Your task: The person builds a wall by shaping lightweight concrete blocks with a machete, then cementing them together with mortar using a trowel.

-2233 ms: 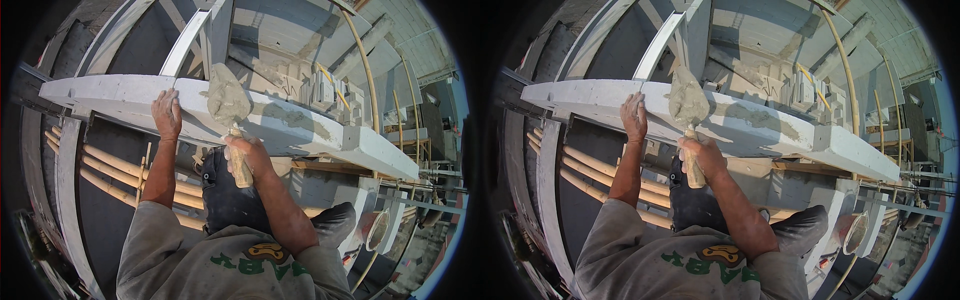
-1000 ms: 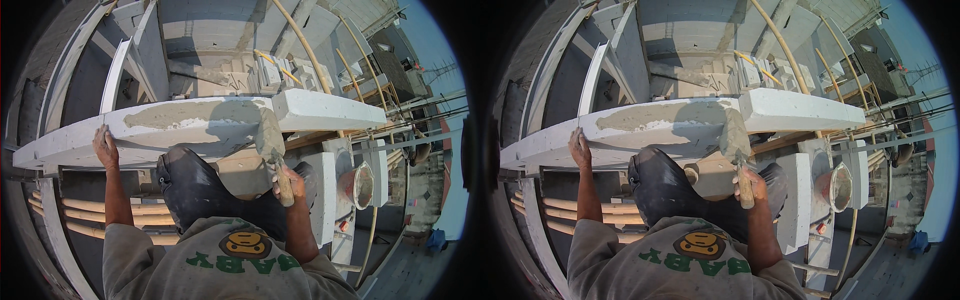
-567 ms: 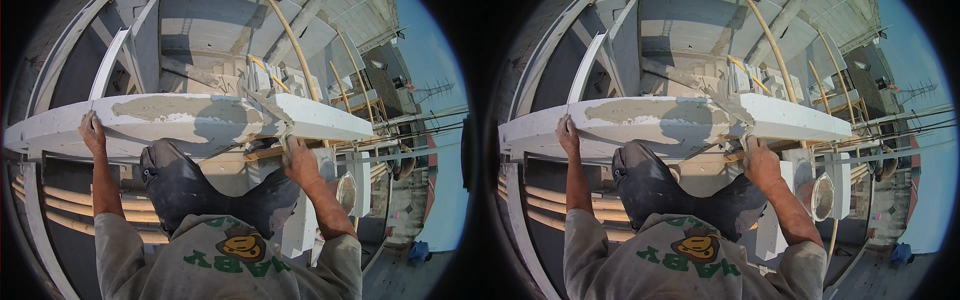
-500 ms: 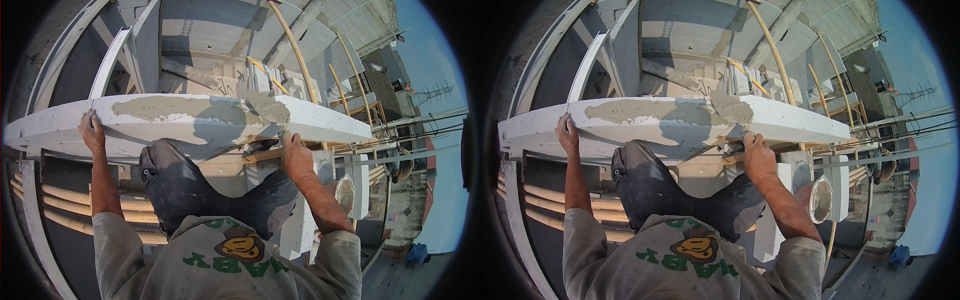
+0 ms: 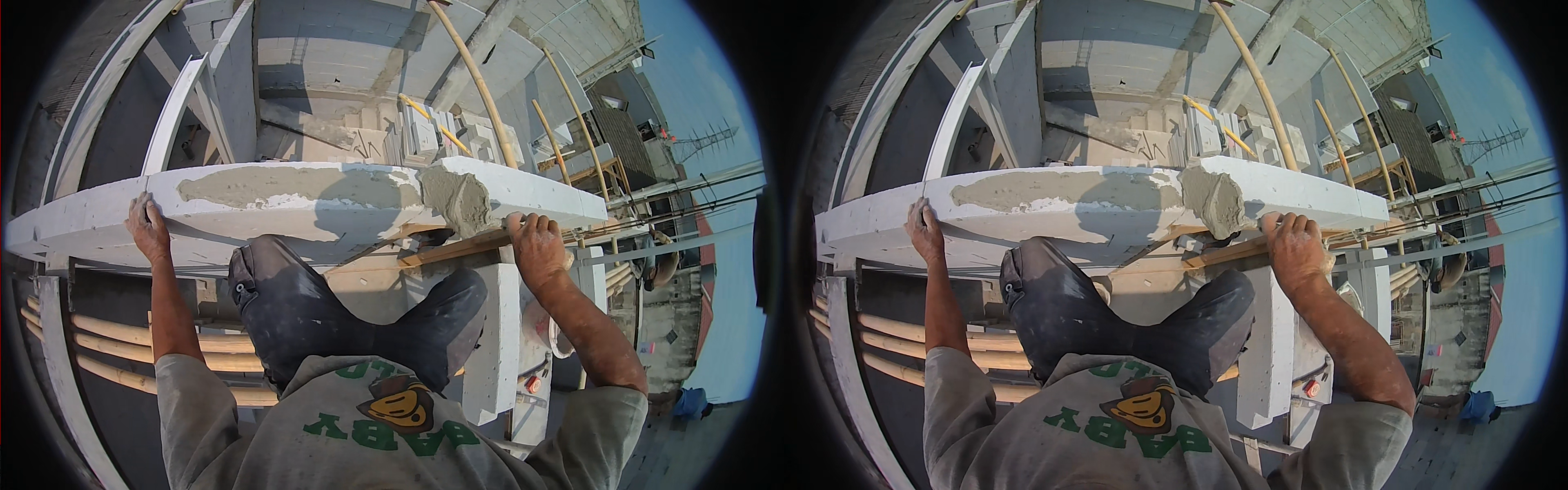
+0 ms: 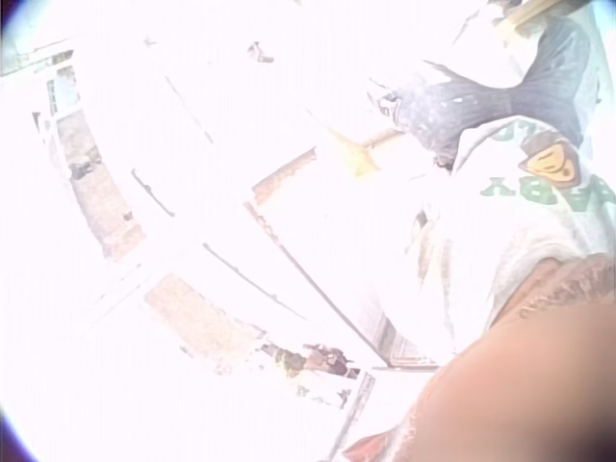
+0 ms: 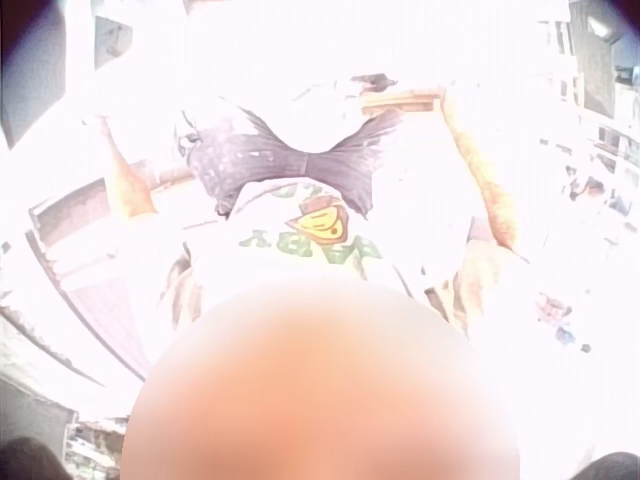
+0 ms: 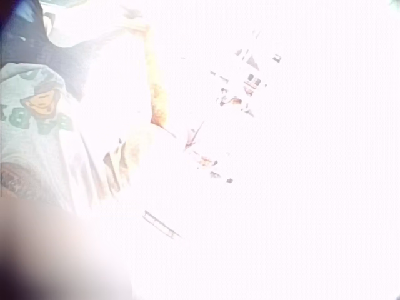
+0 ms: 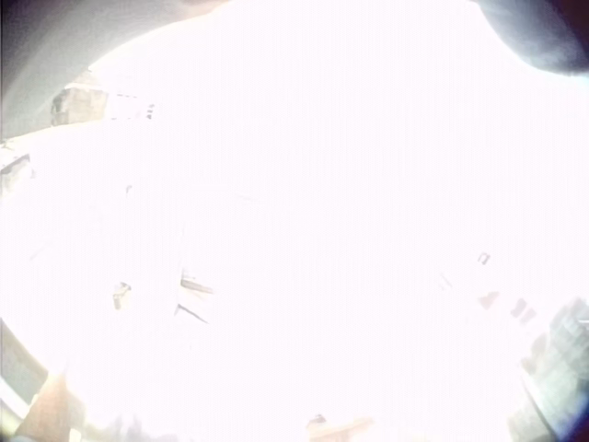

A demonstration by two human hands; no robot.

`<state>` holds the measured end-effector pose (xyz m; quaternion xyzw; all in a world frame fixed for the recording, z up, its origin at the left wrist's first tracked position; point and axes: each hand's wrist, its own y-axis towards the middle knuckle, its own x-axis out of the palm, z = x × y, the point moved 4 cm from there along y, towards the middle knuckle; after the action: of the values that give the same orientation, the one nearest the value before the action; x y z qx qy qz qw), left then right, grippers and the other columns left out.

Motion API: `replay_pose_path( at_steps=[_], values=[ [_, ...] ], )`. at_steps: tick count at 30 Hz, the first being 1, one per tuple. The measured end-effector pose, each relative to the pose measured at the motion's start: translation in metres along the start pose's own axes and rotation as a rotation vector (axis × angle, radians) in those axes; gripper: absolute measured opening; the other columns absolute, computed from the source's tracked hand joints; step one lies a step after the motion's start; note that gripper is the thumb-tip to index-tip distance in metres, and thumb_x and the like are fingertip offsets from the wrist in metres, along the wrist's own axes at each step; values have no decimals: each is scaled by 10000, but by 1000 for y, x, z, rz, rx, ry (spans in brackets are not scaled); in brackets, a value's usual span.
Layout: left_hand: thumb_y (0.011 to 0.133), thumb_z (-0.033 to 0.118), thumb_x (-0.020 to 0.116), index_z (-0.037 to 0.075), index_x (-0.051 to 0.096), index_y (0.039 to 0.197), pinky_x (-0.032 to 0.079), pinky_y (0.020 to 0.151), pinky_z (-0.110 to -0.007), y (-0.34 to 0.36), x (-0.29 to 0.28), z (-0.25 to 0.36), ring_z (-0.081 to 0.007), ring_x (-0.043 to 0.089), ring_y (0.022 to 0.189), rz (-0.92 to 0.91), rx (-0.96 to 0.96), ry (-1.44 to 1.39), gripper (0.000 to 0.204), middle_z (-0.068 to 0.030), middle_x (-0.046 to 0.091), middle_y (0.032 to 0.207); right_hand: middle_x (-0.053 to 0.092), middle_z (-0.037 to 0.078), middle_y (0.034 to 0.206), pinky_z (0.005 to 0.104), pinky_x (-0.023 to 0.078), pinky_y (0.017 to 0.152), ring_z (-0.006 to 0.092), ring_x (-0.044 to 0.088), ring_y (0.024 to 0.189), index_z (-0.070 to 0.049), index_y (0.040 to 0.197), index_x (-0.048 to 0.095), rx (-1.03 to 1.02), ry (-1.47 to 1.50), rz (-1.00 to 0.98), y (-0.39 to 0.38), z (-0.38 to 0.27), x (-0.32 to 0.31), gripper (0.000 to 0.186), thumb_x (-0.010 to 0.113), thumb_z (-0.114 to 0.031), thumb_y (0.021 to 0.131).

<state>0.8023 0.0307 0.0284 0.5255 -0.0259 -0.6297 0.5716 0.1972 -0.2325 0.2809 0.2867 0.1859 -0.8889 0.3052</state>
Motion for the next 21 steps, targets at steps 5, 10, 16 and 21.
replay_pose_path(
  at_steps=[5,10,16,21],
  values=[
    [964,303,475,162,638,1154,192,1108,-540,-2,-5,-12,-281,453,1279,-16,-14,26,287,-32,603,1259,574,130,868,407,462,736,287,590,841,-61,1106,473,42,34,66,-28,47,-31,314,567,-96,808],
    [965,303,471,157,643,1155,206,1102,-529,3,-5,-8,-283,457,1273,-15,0,21,294,-38,600,1265,626,166,785,372,502,557,283,628,630,-36,1119,522,256,544,-65,-51,47,9,376,641,-140,778],
    [965,299,469,143,650,1150,216,1098,-511,2,-5,-18,-285,454,1273,-48,-12,-5,303,-45,594,1274,597,79,710,274,447,428,170,521,454,13,1037,589,425,2670,-82,0,-46,44,337,579,-270,853],
    [963,298,471,131,656,1143,217,1103,-481,6,-9,-4,-288,457,1269,-71,-6,9,307,-47,602,1261,574,79,596,279,419,368,169,526,425,-3,916,636,727,2662,-48,19,-69,61,374,551,-367,921]
  ],
)
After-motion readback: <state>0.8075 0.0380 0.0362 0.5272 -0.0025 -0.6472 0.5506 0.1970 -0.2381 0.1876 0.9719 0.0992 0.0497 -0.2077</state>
